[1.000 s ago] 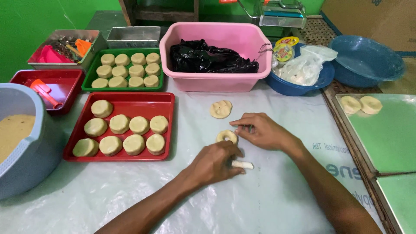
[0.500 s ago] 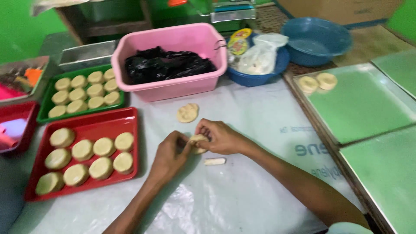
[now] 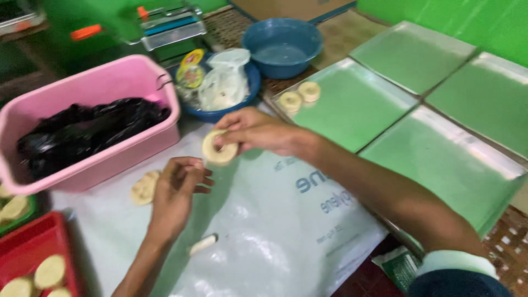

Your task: Flattening dough circles, adding a stick of filling, shaping them, and placing them onto a tray.

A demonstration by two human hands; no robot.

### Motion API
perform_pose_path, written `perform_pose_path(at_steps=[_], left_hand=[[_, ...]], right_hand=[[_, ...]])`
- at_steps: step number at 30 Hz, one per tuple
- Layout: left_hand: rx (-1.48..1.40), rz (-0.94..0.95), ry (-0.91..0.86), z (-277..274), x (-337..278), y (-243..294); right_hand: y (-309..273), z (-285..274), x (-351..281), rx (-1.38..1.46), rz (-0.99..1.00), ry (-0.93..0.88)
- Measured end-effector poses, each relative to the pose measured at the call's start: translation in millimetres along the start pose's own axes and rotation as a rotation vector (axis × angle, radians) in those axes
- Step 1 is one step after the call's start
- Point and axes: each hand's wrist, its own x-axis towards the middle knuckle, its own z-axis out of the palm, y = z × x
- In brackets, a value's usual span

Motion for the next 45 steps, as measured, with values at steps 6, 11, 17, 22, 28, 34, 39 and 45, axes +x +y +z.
perform_pose_path(at_steps=[6, 11, 17, 22, 28, 34, 39, 45], left_hand=[[0.235, -0.047, -0.3, 79.6, 11.7, 1.4], [0.434, -0.079, -0.532, 122.7, 17.7, 24.3], [0.481, 0.049, -0.651, 152.3, 24.3, 25.3], [0.592, 0.0, -0.752, 168.5, 32.9, 23.1], [0.576, -0.047, -0.758, 173.4, 38.6, 17.2], [0.574, -0.116, -0.809, 173.4, 41.1, 14.1], [0.541, -0.092, -0.775, 172.0, 35.9, 16.6], [0.586, -0.141, -0.841, 170.8, 33.9, 29.5]], right_hand=[[-33.2, -105.1, -58.8, -0.073, 0.015, 0.428], [-18.7, -203.6, -75.6, -0.21, 0.054, 0.646], [41.3, -286.2, -52.1, -0.219, 0.111, 0.807], [52.3, -292.0, -27.2, -0.224, 0.216, 0.826], [74.7, -305.6, -11.5, -0.102, 0.108, 0.77], [65.4, -291.2, -11.5, -0.206, 0.202, 0.816], [61.0, -281.7, -14.9, -0.463, 0.204, 0.858], [75.9, -305.7, -14.5, -1.005, 0.217, 0.779]])
